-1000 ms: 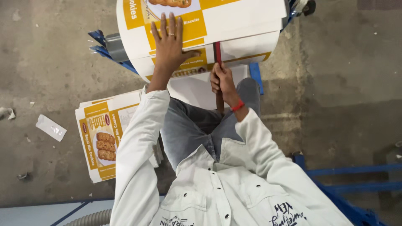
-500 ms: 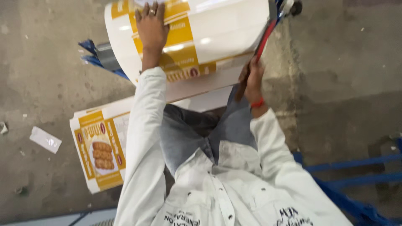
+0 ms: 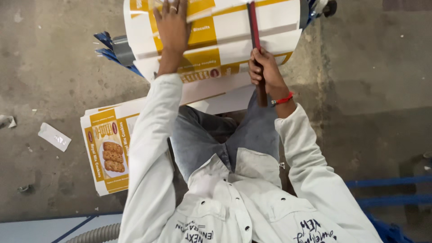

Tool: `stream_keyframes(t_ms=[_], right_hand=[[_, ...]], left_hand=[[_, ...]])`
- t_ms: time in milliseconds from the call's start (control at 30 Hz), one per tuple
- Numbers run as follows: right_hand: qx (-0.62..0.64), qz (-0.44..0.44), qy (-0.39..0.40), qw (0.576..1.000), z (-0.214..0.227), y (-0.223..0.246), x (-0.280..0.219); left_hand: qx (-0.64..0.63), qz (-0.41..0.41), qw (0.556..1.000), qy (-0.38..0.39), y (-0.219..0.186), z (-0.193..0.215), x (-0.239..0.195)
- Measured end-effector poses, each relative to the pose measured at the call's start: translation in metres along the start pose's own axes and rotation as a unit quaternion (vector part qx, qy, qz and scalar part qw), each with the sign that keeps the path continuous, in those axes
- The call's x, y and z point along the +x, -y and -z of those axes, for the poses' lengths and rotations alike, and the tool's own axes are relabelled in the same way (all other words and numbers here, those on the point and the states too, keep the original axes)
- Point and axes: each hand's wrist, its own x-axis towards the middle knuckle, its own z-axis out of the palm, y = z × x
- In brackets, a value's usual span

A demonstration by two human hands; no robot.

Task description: The person uses a red handheld tool to score or cut a large stack of printed cookie packaging sheets while they are mounted on a rolling stand, then removes the top sheet and places it onto a stack on the floor.

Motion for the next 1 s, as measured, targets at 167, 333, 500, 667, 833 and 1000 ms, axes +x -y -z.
stream_keyframes(t_ms=[167,333,500,667,833,1000], right_hand=[[0.037,0.092,-0.179,0.979,0.05,-0.016,0.02],[0.066,0.16,-0.279,0.945,0.076,-0.048,0.02],[-0.004,0.034,-0.192,0.981,0.026,-0.051,0.017],[0.005,-0.015,-0.05,0.999,-0.006,-0.02,-0.015],[0.01,-0.002,-0.002,1.0,0.0,-0.009,-0.001],[0.042,0.099,-0.223,0.969,0.055,-0.047,0.027]], left_hand=[[-0.022,-0.005,1.0,-0.017,0.017,-0.022,0.038],[0.012,0.006,1.0,-0.008,-0.001,-0.033,0.011],[0.067,-0.049,0.995,-0.059,-0.018,-0.002,-0.016],[-0.01,-0.051,0.999,0.015,-0.019,0.019,-0.025],[-0.01,-0.008,0.999,0.037,-0.01,0.013,-0.003],[-0.002,-0.021,0.999,-0.045,-0.005,-0.005,0.037]])
